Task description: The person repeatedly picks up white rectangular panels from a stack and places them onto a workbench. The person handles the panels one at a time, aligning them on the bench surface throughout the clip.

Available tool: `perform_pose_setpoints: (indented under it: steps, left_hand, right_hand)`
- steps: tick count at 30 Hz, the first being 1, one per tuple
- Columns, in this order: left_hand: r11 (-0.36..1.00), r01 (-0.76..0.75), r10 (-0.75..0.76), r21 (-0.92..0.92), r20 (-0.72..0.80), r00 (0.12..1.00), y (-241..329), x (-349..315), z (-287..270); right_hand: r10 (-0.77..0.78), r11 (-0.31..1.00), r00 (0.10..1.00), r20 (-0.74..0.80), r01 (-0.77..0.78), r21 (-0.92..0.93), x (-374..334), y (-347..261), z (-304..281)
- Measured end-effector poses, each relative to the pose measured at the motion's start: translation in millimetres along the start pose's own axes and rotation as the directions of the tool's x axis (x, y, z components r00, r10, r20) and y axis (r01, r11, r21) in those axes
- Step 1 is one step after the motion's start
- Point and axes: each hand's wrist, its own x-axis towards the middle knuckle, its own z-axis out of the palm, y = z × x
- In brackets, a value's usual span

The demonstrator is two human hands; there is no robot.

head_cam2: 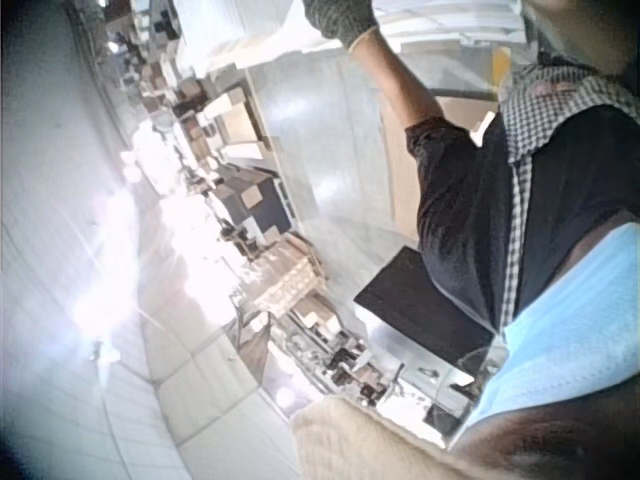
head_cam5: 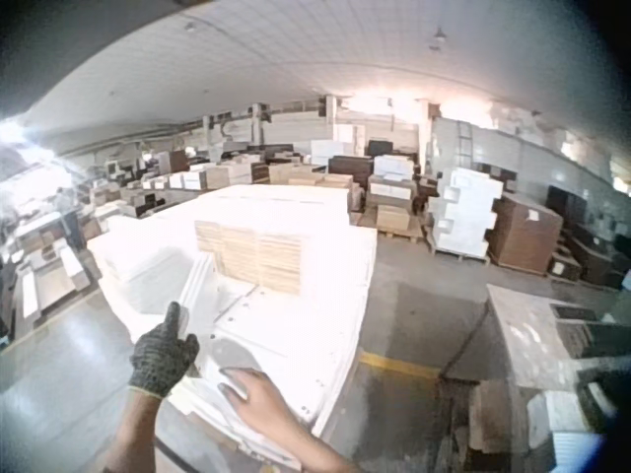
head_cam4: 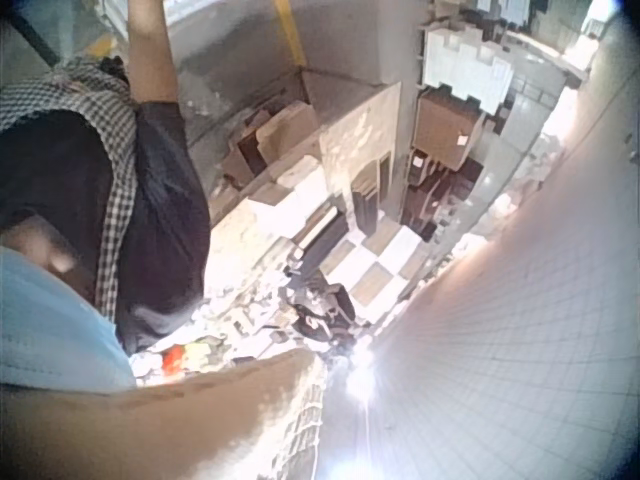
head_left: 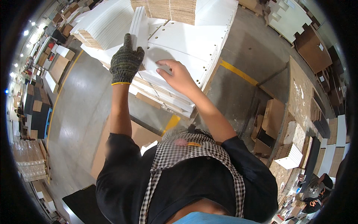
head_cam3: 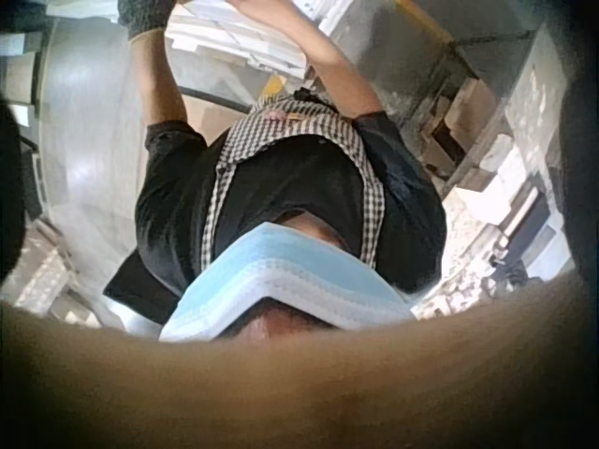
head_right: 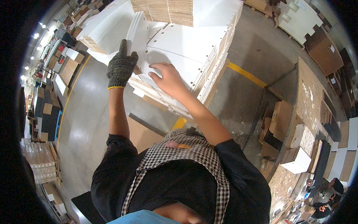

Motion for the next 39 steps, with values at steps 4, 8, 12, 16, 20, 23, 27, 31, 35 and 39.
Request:
perform_pose_setpoints:
  steps: [4,8,12,16,20,23,27,31,35,39]
  left_hand:
    - [0.996,-0.055,0.055,0.066,-0.007,0.998,-18,22,6]
    - [0.818,-0.111,0.172,-0.565,0.055,0.984,-76,50,12]
    - [0.522,0.094,-0.081,-0.848,0.06,0.995,-107,25,10]
    - [0.302,0.116,-0.077,-0.946,0.097,0.992,-92,-62,16]
    - [0.047,0.263,0.045,-0.964,0.265,0.963,-20,-133,44]
    - [0.103,0.228,0.376,-0.968,0.25,0.892,69,-193,88]
    - [0.288,0.08,0.885,-0.954,0.297,0.359,192,-280,100]
    - [0.396,-0.031,0.914,-0.918,0.391,0.107,286,-339,100]
    - [0.493,-0.032,0.869,-0.87,0.494,-0.036,341,-361,102]
    - [0.295,-0.471,0.918,-0.831,0.383,-0.101,381,-399,103]
  right_hand:
    - [-0.012,1.0,1.0,0.004,0.012,0.005,-22,3,-23]
    - [0.026,0.994,0.998,-0.051,-0.02,0.108,-42,6,-43]
    - [0.187,0.944,0.98,-0.066,-0.161,0.287,-62,15,-64]
    - [0.392,0.672,0.916,-0.085,-0.222,0.706,-83,19,-83]
    - [0.37,0.363,0.925,-0.083,-0.061,0.93,-134,10,-122]
    - [0.365,0.149,0.873,-0.324,0.288,0.946,-211,3,-171]
    - [0.584,0.544,0.593,-0.554,0.221,0.81,-363,-1,-256]
    - [0.48,0.857,0.363,-0.798,-0.389,0.338,-542,-24,-322]
    - [0.42,0.437,0.513,-0.748,-0.837,-0.329,-683,-24,-369]
    - [0.662,0.175,0.482,-0.575,-0.844,-0.506,-771,7,-401]
